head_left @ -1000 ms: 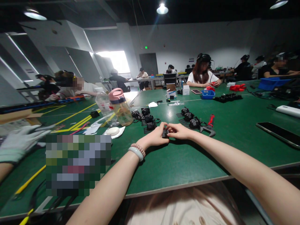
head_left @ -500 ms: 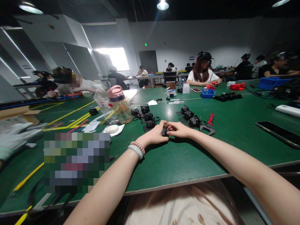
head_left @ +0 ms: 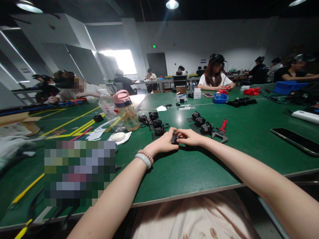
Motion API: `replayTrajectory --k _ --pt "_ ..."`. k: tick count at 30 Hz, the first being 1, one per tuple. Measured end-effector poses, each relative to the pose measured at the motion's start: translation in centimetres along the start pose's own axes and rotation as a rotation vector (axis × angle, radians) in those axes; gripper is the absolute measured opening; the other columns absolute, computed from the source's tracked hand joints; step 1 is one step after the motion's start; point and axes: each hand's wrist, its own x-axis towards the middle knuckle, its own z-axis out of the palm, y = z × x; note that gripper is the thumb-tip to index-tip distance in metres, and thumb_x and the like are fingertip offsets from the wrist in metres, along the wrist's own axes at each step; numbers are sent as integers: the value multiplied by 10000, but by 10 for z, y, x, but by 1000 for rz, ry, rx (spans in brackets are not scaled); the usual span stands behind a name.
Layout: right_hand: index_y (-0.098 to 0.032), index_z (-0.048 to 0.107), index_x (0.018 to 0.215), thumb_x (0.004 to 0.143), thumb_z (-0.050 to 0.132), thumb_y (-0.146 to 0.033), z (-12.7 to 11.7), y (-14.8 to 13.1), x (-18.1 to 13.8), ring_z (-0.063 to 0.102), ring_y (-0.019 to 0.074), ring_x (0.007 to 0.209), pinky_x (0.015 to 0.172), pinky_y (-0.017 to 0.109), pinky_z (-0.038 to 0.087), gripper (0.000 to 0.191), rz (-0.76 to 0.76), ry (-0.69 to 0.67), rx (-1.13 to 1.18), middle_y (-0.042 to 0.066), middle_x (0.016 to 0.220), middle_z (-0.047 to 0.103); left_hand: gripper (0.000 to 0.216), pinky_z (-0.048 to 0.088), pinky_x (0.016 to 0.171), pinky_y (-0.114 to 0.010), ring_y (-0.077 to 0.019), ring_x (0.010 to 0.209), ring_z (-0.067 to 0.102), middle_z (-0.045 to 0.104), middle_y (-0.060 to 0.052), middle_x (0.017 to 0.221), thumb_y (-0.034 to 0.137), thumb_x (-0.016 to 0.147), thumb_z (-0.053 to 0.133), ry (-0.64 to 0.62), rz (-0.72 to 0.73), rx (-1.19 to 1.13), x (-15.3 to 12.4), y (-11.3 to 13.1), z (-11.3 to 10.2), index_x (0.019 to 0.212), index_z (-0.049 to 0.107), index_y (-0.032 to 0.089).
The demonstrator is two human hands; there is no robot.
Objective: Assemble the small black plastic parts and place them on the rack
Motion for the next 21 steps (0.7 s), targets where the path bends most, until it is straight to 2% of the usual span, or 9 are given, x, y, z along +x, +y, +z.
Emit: replayTrajectory --k 10,21 --pt "-144 494 923 696 497 -297 0 -1 0 449 83 614 594 216 359 273 6 5 -7 -11 714 518 528 396 758 -315 -205 872 512 509 -67 957 236 556 574 2 -57 26 0 3 0 1034 368 149" --pt "-143 488 953 703 497 -295 0 2 0 438 80 605 583 209 350 293 7 -3 -11 -14 705 513 487 398 714 -300 -187 816 513 516 -53 912 257 566 571 -9 -48 69 1 1 0 1005 391 146"
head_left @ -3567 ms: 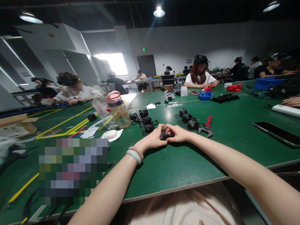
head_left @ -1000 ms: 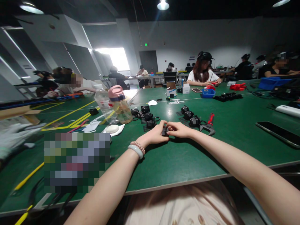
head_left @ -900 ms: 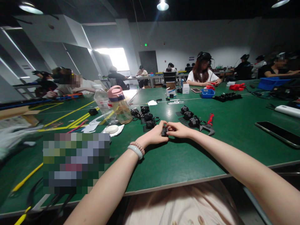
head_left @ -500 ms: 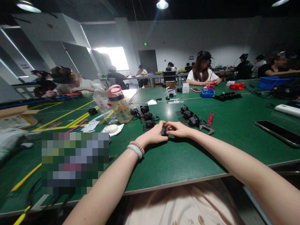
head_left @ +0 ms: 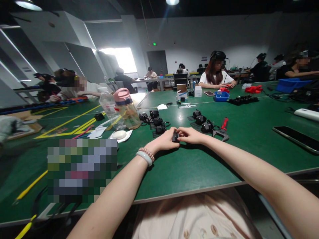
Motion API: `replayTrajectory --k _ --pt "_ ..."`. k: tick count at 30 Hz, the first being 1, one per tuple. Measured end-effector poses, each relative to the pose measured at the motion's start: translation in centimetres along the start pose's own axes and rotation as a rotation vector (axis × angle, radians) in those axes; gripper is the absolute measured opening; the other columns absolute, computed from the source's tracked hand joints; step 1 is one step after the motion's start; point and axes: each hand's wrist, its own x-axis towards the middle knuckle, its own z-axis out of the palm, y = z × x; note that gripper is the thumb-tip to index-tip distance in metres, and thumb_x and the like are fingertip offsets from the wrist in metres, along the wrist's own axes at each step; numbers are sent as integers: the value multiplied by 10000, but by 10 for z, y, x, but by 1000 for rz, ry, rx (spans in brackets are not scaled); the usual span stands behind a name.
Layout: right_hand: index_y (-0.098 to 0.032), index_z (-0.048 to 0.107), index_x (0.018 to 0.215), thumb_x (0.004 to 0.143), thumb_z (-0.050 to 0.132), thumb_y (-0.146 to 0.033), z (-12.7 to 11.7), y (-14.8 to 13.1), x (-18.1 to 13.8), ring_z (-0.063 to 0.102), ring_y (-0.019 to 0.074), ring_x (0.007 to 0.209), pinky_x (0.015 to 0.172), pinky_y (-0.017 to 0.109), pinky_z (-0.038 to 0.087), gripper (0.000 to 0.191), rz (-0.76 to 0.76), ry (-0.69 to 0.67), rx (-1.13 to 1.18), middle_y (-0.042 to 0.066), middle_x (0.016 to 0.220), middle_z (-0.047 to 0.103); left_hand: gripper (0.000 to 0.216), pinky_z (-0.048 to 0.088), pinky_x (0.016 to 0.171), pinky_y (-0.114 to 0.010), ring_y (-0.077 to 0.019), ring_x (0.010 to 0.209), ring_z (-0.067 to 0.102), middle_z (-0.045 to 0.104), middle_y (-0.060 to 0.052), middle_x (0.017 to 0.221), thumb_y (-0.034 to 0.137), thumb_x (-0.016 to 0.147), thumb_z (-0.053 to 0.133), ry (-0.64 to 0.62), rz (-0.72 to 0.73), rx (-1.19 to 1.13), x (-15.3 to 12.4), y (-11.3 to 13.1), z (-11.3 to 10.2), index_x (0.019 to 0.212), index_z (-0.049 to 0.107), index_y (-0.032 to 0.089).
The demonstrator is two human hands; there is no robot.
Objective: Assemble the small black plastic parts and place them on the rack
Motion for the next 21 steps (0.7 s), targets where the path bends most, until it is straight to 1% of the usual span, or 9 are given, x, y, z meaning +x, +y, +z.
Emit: replayTrajectory --k 6,21 --pt "-145 485 953 707 494 -296 -1 3 1 431 78 599 576 203 339 288 -16 -2 -14 -19 695 512 484 395 708 -292 -181 812 509 510 -53 915 257 575 564 -11 24 19 2 -1 2 1012 392 140" --pt "-144 481 949 704 494 -285 0 2 0 434 79 606 589 208 343 284 -6 -8 18 -11 722 527 482 393 700 -291 -184 813 508 509 -51 916 270 569 570 -3 28 36 3 -5 3 1001 395 148"
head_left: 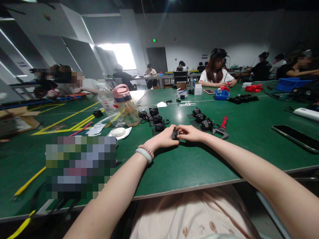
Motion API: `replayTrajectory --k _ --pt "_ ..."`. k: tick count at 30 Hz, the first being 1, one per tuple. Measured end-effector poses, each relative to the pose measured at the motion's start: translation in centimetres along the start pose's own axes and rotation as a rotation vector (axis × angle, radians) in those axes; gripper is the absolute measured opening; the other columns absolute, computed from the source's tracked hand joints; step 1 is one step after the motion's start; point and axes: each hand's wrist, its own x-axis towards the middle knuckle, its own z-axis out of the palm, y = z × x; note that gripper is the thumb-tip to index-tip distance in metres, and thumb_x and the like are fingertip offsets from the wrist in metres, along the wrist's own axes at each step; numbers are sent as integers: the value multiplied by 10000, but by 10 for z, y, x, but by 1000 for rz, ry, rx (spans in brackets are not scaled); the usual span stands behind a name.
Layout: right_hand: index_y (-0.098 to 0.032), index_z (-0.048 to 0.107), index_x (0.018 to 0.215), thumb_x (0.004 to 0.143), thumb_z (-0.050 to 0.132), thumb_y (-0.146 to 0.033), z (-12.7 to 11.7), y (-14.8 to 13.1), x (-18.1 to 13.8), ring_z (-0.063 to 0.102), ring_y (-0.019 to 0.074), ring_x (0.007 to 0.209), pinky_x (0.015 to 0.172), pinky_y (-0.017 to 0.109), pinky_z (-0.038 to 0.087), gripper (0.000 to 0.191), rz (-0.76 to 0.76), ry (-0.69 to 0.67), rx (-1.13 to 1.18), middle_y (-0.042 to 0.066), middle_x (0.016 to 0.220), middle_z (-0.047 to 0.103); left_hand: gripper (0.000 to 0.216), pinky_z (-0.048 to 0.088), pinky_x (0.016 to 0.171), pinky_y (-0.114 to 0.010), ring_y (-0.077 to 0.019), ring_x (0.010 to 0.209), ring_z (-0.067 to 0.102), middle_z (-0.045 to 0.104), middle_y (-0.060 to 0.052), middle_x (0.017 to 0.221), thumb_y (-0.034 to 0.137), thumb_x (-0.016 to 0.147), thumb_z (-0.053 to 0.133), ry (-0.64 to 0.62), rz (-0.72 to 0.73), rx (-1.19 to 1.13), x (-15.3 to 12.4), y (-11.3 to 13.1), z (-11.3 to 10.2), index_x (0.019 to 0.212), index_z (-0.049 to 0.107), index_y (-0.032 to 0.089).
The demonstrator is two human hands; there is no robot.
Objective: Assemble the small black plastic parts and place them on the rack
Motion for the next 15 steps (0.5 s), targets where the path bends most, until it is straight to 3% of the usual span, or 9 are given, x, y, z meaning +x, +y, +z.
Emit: replayTrajectory --k 15 --pt "-144 484 953 698 497 -296 -2 -1 -1 437 81 610 592 208 346 297 9 -1 -8 -14 718 520 470 388 661 -277 -176 766 509 509 -37 875 298 567 563 -4 -18 -2 0 2 0 979 399 144"
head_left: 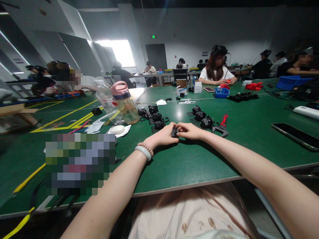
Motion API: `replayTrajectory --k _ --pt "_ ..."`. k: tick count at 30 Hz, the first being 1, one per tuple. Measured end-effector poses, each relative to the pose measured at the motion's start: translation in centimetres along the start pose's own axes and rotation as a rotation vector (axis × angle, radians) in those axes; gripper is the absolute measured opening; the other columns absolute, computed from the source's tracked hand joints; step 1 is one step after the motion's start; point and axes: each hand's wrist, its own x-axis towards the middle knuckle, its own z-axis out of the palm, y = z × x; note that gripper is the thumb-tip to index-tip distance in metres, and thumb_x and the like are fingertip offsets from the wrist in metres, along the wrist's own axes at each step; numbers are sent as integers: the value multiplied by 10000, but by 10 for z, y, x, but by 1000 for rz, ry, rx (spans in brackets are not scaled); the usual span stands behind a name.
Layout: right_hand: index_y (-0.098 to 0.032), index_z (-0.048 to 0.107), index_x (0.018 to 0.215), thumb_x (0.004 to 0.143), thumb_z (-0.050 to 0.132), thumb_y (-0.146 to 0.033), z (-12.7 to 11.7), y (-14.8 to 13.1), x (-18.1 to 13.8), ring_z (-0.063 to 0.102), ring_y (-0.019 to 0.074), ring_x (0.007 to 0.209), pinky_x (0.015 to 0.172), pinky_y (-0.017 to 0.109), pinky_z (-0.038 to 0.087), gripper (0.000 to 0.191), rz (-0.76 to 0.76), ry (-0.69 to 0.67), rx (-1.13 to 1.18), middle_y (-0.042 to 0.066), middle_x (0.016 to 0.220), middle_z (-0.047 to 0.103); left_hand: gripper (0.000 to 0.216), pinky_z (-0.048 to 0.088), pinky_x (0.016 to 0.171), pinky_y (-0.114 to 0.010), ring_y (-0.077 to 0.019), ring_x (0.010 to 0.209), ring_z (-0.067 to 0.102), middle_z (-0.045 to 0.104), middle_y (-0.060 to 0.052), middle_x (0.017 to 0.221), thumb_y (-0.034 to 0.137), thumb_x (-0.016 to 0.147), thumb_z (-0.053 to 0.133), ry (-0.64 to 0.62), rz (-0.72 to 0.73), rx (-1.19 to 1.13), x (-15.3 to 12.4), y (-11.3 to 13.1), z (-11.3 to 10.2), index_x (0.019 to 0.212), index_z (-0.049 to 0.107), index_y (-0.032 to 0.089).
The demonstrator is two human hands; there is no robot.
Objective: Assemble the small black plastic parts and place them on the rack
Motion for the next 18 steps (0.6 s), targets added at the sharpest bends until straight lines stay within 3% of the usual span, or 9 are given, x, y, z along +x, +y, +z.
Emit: replayTrajectory --k 18 --pt "-141 480 954 698 495 -299 1 3 2 423 77 598 584 209 342 301 4 6 6 -20 695 503 460 383 670 -281 -177 773 509 515 -45 879 273 560 565 1 4 -23 2 2 -2 972 404 144"
